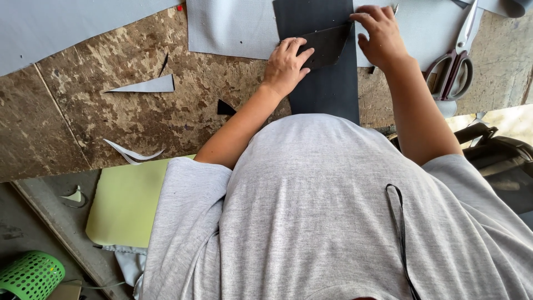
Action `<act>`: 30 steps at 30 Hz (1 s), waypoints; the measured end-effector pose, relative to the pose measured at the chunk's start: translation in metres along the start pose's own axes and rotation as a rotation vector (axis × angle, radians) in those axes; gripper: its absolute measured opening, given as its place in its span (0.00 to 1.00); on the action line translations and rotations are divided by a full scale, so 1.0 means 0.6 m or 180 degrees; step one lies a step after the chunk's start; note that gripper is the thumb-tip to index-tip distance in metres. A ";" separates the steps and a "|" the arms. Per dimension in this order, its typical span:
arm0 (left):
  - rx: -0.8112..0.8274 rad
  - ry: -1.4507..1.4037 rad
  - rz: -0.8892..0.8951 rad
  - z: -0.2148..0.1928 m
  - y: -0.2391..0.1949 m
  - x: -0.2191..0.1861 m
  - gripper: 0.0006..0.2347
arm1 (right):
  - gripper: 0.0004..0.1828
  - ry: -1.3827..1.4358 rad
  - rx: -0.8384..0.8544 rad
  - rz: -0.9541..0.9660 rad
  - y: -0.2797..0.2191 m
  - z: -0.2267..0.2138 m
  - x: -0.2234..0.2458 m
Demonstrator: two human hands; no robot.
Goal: Measuring and cutting strips of black fabric using a ruler and scissors on a workbench.
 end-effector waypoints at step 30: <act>0.0263 -0.0865 -0.0134 0.013 0.038 0.059 0.18 | 0.08 0.0693 -0.0598 0.2611 -0.134 0.013 -0.017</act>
Point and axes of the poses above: each hand's wrist, its own y-axis towards the middle knuckle, its own z-axis out of the palm, x = y × z, the point moved 3 cm from there along y, towards the middle knuckle, and after that the axes turned 3 degrees about x, right-handed, at the moved point
